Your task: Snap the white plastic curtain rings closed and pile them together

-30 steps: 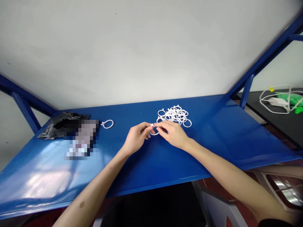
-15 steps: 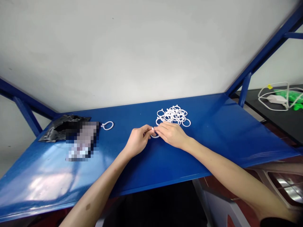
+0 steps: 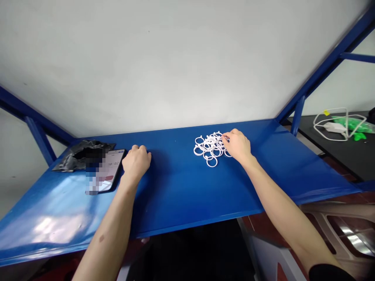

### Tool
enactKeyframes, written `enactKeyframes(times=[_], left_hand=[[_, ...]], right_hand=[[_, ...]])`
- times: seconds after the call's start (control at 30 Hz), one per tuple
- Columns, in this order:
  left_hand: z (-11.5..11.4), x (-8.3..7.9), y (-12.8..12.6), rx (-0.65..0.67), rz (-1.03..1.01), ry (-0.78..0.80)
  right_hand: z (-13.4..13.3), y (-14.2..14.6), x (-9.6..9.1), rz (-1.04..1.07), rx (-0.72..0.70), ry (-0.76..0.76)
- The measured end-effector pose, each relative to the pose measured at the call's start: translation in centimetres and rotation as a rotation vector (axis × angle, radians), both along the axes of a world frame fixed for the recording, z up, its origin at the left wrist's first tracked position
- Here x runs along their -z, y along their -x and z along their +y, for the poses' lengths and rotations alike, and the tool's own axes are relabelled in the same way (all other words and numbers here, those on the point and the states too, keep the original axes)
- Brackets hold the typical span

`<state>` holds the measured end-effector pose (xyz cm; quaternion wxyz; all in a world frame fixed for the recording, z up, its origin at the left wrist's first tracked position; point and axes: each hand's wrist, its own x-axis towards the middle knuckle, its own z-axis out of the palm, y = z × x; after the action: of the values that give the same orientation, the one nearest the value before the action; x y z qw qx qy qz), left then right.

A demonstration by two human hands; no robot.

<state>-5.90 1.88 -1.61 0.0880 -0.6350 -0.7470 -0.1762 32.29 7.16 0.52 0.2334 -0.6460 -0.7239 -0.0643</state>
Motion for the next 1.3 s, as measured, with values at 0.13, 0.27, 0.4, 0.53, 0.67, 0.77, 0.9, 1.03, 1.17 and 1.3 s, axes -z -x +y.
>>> enactKeyframes(times=[0.13, 0.27, 0.4, 0.53, 0.67, 0.77, 0.9, 1.03, 1.17, 1.3], left_hand=[[0.2, 0.7, 0.4, 0.044, 0.005, -0.04], [0.2, 0.4, 0.5, 0.095, 0.002, -0.093], [-0.1, -0.9, -2.2, 0.224, -0.028, -0.138], [-1.7, -1.8, -7.3, 0.581, -0.094, -0.272], [-3.4, -1.4, -11.0, 0.873, -0.12, -0.32], [-4.0, -1.1, -11.8, 0.91, -0.128, -0.316], [-4.1, -1.0, -11.8, 0.852, -0.237, -0.356], [-4.0, -1.2, -11.7, 0.555, -0.423, -0.335], [-3.6, -1.4, -11.3, 0.57, -0.667, -0.039], [-3.3, -1.7, -11.0, 0.573, -0.888, 0.075]], right_hand=[[-0.2, 0.2, -0.1, 0.03, -0.009, -0.064], [-0.8, 0.7, -0.8, 0.089, -0.04, -0.134], [-2.1, 2.6, -1.0, 0.192, -0.231, -0.232], [-4.2, 5.4, -0.3, 0.385, -0.608, -0.082], [-5.7, 7.2, 0.4, 0.548, -0.748, 0.168], [-6.0, 7.4, 0.5, 0.593, -0.75, 0.247], [-5.9, 7.3, 0.5, 0.594, -0.711, 0.193], [-5.8, 7.2, 0.6, 0.553, -0.736, 0.134], [-5.8, 7.1, 0.7, 0.503, -0.749, 0.095], [-5.8, 7.0, 0.9, 0.555, -0.703, 0.084]])
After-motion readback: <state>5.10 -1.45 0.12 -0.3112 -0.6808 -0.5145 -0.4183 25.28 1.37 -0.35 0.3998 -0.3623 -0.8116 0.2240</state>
